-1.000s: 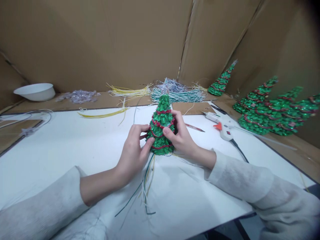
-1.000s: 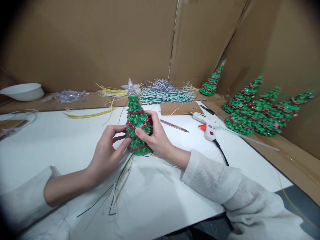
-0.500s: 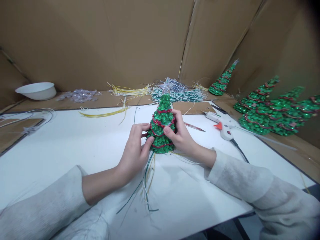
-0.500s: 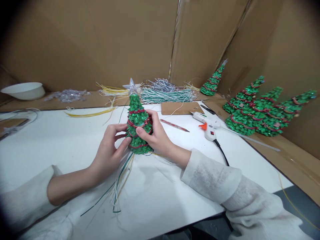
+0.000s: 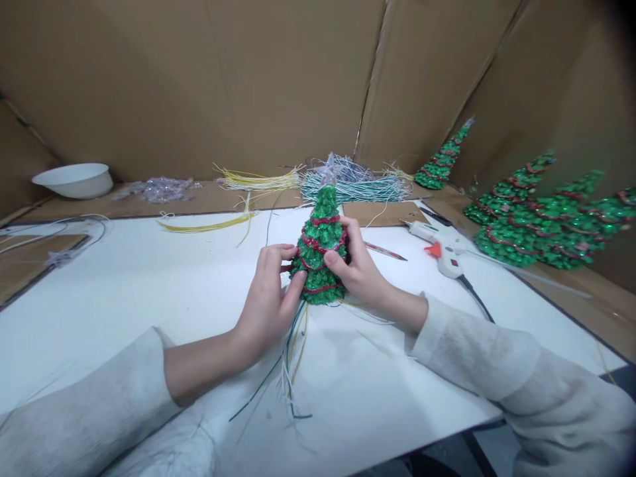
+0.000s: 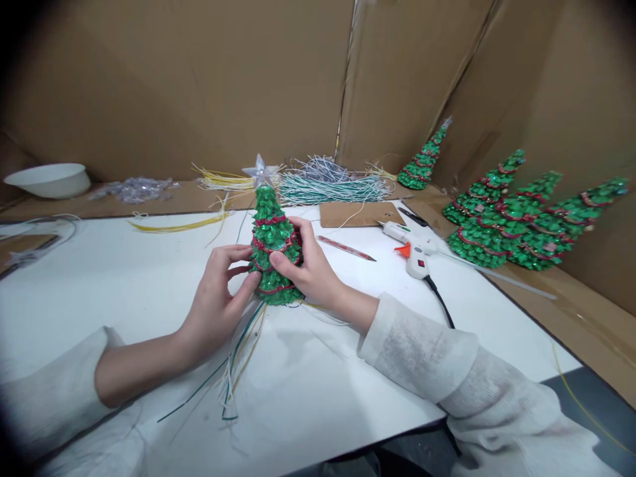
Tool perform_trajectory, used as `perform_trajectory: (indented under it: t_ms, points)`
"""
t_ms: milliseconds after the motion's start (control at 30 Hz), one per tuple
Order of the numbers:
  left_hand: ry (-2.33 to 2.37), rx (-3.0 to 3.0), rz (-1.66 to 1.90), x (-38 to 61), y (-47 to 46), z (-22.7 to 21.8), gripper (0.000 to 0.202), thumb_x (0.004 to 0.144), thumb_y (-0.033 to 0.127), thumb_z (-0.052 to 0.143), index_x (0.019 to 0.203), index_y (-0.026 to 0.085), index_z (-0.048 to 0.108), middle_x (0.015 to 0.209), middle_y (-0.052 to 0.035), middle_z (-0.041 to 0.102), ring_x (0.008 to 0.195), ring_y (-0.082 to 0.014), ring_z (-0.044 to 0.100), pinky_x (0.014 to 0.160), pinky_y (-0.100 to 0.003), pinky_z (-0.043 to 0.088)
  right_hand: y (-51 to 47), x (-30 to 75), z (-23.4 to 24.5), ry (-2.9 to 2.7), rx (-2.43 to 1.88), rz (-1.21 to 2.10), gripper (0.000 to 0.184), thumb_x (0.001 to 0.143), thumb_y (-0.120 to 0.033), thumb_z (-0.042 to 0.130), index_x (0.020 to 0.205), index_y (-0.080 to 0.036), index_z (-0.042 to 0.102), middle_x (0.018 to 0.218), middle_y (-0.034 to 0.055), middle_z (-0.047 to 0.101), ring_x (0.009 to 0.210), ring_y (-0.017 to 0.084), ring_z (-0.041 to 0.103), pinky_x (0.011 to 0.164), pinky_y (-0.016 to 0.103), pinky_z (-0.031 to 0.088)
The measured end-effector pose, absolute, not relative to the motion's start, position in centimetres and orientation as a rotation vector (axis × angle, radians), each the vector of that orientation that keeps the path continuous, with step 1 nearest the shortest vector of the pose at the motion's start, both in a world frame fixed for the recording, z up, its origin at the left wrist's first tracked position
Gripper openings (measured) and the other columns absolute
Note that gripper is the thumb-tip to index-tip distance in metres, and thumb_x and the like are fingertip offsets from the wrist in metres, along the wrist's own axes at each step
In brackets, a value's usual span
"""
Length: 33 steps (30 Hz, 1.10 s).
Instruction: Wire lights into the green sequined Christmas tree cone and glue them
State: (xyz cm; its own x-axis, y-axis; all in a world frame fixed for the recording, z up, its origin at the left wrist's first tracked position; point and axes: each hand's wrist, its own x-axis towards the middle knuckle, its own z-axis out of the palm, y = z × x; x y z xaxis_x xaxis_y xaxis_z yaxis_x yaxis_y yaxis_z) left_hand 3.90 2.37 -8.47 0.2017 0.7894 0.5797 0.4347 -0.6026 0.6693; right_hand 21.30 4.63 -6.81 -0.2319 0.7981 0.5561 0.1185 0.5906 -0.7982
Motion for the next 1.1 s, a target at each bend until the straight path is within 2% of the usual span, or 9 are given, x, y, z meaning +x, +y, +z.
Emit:
perform_trajectory:
  t_ms: [800,1100]
  points:
    - [1.144,2.023,1.357,4.14,2.3,-8.13,0.025,0.083,0.015,0.051,0.105,0.022,0.041,0.113,-0.0081,0.047,0.112,-0.0197,0.047,0.089,-0.037,0.047,4.87,21.24,-7.05,-1.709,-0.78,0.787,0.048,0.085,-0.048,0.055,0.121,-0.025,0.033,0.124,0.0077,0.049,0.113,0.021,0.05,0.098,0.038,0.04]
    - [1.135,1.97,1.361,4.35,2.22,-8.21,0.027,0.083,0.014,0.051,0.106,0.023,0.041,0.113,-0.0078,0.046,0.114,-0.0204,0.046,0.091,-0.04,0.045,5.03,21.15,-7.13,-1.721,-0.776,0.751,0.048,0.085,-0.05,0.054,0.121,-0.025,0.033,0.121,0.0069,0.051,0.111,0.021,0.051,0.097,0.038,0.041]
